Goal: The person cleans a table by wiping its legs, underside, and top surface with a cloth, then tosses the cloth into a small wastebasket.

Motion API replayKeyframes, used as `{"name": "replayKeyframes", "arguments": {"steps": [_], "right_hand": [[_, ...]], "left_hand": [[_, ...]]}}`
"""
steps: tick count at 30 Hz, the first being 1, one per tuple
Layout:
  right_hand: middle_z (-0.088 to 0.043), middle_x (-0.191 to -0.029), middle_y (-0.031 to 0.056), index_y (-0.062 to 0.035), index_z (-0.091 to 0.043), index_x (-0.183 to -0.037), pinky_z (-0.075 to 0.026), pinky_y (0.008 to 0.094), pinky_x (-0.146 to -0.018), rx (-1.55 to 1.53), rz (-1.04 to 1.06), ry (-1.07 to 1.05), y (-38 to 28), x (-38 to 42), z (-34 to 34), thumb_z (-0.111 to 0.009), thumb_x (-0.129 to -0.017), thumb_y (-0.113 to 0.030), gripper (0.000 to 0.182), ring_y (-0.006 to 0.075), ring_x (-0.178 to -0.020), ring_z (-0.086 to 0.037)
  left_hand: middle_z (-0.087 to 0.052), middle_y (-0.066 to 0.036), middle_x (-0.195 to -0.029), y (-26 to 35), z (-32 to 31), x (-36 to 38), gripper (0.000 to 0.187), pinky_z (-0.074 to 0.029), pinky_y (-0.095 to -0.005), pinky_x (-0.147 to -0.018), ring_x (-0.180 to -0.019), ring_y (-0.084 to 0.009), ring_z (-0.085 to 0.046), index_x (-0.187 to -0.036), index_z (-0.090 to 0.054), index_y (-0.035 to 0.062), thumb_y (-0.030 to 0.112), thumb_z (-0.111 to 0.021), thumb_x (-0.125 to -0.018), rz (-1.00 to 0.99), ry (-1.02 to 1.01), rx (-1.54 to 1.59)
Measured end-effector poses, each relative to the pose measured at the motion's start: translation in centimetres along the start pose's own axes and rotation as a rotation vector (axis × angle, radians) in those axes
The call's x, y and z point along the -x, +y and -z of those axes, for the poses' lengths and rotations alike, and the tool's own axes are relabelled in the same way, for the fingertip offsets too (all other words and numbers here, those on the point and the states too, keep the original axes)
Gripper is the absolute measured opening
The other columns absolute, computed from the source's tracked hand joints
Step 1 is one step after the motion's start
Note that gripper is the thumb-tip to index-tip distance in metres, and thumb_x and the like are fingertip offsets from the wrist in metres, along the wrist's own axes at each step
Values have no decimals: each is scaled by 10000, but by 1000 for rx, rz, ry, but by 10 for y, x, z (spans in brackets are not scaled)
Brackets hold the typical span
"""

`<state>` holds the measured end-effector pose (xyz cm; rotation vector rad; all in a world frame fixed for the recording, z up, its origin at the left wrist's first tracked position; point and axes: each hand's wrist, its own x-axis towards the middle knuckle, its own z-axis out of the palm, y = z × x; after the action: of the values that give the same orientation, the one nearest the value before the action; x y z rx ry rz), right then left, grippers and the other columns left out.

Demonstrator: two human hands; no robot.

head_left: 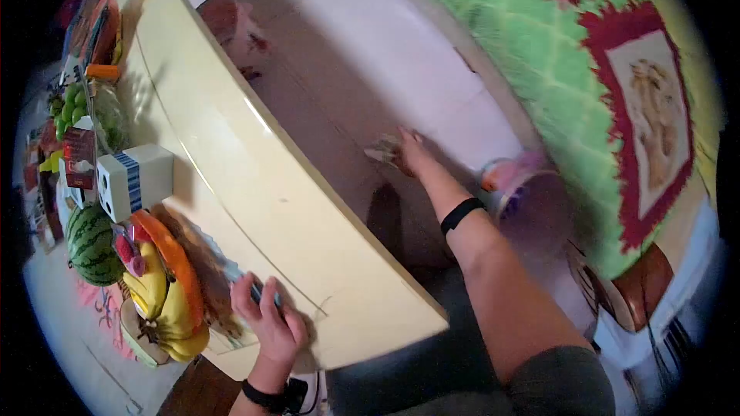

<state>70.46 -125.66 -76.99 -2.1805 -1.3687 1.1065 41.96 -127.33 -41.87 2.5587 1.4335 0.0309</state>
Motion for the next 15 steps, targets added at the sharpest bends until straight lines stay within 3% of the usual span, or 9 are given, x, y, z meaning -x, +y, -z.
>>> {"name": "replayKeyframes", "arguments": {"steps": [3, 6, 9, 13, 14, 15], "right_hand": [[-366, -1384, 113, -102, -622, -1110, -328, 359, -1026, 428, 475, 117, 47, -52, -88, -547, -830, -147, 293, 387, -1229, -374], [-457, -1294, 140, -98, -620, -1093, -375, 390, -971, 413, 287, 2, 57, -47, -114, -572, -801, -142, 299, 353, -1181, -435], [-518, -1233, 158, -96, -618, -1081, -406, 411, -935, 442, 168, -54, 40, -27, -90, -589, -782, -139, 304, 330, -1149, -475], [-555, -1174, 175, -63, -541, -1146, -431, 394, -886, 35, -103, -380, -40, 68, 44, -624, -730, -121, 428, 305, -1090, -524], [-564, -1148, 186, -59, -511, -1175, -433, 390, -878, -323, -199, -258, -44, 93, 49, -629, -732, -132, 464, 304, -1070, -535], [-572, -1121, 193, -55, -480, -1201, -434, 389, -872, -459, -216, -125, -46, 121, 56, -636, -734, -142, 500, 305, -1047, -546]], "left_hand": [[-308, -252, -1277, -2, 2, 2, 525, -195, -597, -1000, -1187, -446, -268, -1181, -444, 49, 76, -458, -656, 0, -46, -26], [-313, -248, -1269, -1, 1, 0, 536, -193, -596, -1003, -1178, -444, -275, -1178, -444, 52, 79, -467, -643, -8, -34, -2], [-322, -243, -1257, 1, 3, 0, 546, -192, -601, -1003, -1172, -440, -282, -1177, -452, 55, 84, -478, -632, -5, -12, 34], [-347, -221, -1237, 1, -1, -1, 508, -199, -582, -1016, -1159, -421, -319, -1154, -499, 78, 125, -510, -649, -26, 75, 59], [-355, -215, -1231, 2, 2, -2, 505, -201, -576, -1018, -1160, -417, -320, -1154, -501, 78, 130, -513, -651, -14, 49, 64], [-364, -208, -1225, 5, 8, -4, 503, -203, -569, -1021, -1162, -413, -321, -1154, -503, 78, 134, -516, -654, -5, 28, 71]]}}
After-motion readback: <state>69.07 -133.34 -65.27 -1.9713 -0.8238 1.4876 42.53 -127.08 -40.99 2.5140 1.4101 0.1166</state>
